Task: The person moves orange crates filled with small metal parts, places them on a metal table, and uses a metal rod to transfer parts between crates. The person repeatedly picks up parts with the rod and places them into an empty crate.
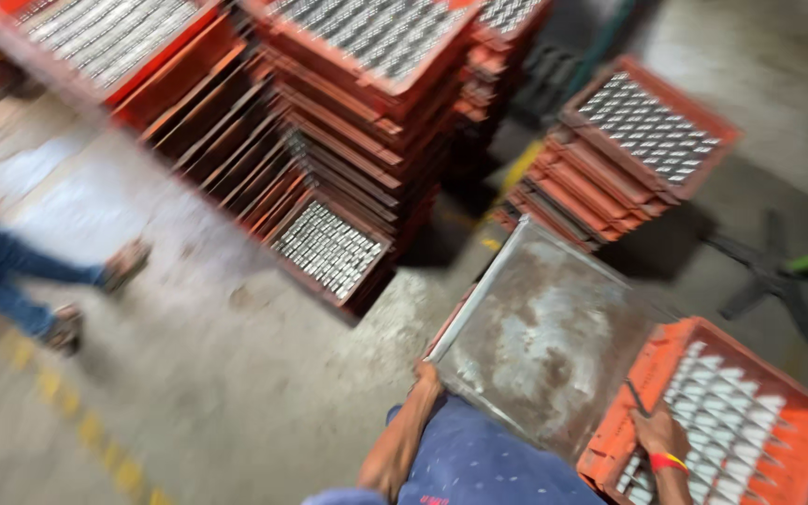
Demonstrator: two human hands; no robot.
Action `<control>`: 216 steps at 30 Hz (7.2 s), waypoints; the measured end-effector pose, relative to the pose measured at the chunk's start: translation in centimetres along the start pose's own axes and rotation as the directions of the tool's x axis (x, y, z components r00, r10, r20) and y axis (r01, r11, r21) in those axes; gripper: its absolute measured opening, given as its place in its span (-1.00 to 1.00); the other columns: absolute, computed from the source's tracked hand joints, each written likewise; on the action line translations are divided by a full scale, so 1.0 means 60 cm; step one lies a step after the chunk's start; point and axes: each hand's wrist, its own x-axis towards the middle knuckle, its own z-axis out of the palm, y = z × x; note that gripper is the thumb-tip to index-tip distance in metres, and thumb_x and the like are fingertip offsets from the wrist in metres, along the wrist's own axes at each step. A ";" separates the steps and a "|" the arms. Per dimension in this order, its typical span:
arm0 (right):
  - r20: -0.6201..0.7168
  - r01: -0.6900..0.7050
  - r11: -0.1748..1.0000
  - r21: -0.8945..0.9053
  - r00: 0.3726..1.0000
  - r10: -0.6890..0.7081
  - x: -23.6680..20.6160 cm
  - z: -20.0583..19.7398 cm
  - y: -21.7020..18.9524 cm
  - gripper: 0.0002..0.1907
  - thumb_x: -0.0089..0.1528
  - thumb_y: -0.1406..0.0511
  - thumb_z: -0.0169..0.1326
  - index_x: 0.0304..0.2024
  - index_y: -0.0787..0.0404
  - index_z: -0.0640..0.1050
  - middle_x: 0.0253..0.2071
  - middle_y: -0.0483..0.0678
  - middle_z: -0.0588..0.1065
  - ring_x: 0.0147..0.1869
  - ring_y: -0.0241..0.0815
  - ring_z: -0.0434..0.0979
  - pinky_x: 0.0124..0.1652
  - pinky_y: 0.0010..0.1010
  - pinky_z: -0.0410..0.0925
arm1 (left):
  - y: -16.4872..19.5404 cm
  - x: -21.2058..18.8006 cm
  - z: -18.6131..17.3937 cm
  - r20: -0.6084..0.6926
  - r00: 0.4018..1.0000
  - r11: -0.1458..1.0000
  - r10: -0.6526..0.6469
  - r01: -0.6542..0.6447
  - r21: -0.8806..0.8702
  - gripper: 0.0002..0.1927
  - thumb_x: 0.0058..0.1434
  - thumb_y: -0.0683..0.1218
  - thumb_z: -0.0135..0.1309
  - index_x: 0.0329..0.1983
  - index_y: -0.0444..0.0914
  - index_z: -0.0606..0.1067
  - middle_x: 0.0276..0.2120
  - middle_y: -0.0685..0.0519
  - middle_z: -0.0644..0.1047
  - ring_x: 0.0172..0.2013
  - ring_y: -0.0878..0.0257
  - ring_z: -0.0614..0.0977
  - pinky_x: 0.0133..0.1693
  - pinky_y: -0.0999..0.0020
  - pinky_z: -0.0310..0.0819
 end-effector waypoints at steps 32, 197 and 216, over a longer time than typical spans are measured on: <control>-0.429 0.279 0.870 0.406 0.899 -0.088 -0.058 -0.029 0.040 -0.42 0.29 0.02 0.13 0.28 0.11 0.44 -0.22 0.21 0.62 -0.11 0.29 0.63 -0.14 0.05 0.43 | -0.009 -0.043 -0.143 0.579 0.287 -0.527 0.763 -0.243 0.814 -0.08 0.25 0.21 0.03 0.60 0.15 -0.12 0.58 -0.09 -0.15 0.53 -0.12 -0.13 0.39 -0.42 -0.38; 0.342 -0.162 0.639 0.752 0.925 -0.167 -0.580 0.523 -0.392 -0.59 -0.08 0.27 0.43 -0.27 0.38 0.63 -0.44 -0.02 0.58 -0.36 -0.31 0.48 -0.32 -0.30 0.47 | 0.614 0.463 -0.460 0.459 0.869 0.134 0.182 -0.485 0.864 -0.31 0.14 0.28 0.13 0.08 -0.37 0.59 -0.19 -0.18 0.70 -0.16 0.08 0.66 -0.07 0.12 0.49; -0.013 0.003 0.474 0.881 1.000 0.019 -0.369 0.312 -0.142 0.07 -0.13 0.34 0.28 0.43 0.34 0.19 0.23 0.01 0.38 0.25 -0.06 0.34 0.03 -0.18 0.33 | 0.318 0.187 0.071 0.885 0.466 -0.457 0.004 -0.786 0.416 -0.13 0.16 0.52 -0.02 0.00 -0.35 0.61 -0.18 -0.40 0.61 -0.06 -0.27 0.65 0.06 -0.05 0.45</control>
